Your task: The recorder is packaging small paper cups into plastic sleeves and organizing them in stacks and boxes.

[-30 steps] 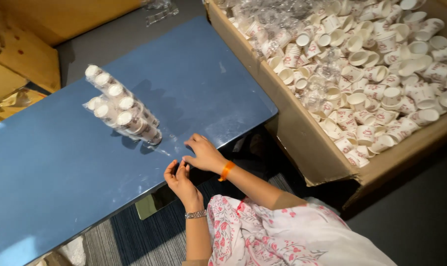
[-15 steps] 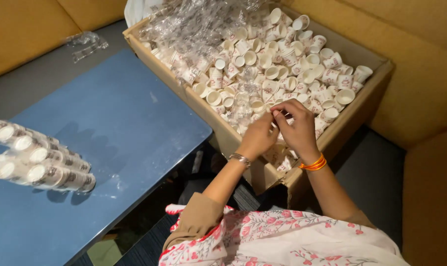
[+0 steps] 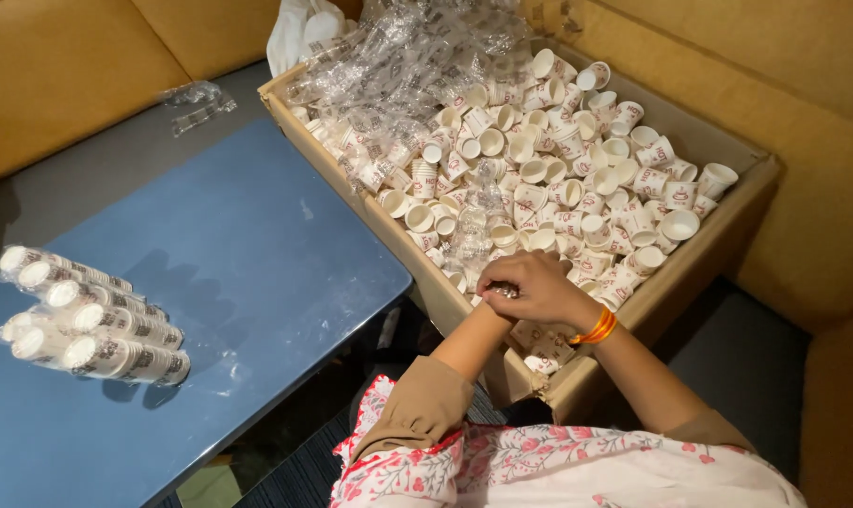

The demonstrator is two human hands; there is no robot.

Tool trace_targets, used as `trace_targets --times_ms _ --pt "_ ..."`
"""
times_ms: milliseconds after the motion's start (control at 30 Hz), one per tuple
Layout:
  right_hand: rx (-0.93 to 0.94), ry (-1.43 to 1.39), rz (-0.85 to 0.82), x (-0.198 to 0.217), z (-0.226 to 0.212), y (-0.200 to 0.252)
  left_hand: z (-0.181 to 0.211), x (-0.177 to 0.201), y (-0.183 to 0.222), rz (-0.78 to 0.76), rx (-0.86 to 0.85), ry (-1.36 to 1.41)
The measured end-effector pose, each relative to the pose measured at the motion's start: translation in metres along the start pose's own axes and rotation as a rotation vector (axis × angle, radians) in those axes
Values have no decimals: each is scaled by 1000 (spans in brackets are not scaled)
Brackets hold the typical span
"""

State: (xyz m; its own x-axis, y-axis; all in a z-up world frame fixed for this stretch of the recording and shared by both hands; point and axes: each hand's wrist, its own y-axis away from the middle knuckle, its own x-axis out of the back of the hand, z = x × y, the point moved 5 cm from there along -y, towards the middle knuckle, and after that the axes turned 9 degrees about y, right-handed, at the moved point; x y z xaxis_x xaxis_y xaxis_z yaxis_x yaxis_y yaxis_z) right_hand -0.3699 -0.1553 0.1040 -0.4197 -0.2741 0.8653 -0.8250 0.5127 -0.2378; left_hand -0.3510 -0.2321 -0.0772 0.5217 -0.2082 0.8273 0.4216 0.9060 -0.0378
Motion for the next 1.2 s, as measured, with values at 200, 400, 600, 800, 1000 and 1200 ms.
trace_targets --times_ms 200,400,600,800,1000,1200 --pt "-132 -177 31 25 55 -36 11 73 4 370 50 -74" --pt "-21 -134 -27 -43 143 -171 -7 125 54 736 516 327" --pt "-130 71 -85 -95 157 -223 -21 119 52 702 544 265" --pt "-226 21 -43 -106 191 -224 -22 112 51 688 572 203" --pt "-121 -8 73 -87 174 -207 -13 120 55 721 585 160" --pt "-154 142 75 -39 122 -180 0 138 66 778 554 251"
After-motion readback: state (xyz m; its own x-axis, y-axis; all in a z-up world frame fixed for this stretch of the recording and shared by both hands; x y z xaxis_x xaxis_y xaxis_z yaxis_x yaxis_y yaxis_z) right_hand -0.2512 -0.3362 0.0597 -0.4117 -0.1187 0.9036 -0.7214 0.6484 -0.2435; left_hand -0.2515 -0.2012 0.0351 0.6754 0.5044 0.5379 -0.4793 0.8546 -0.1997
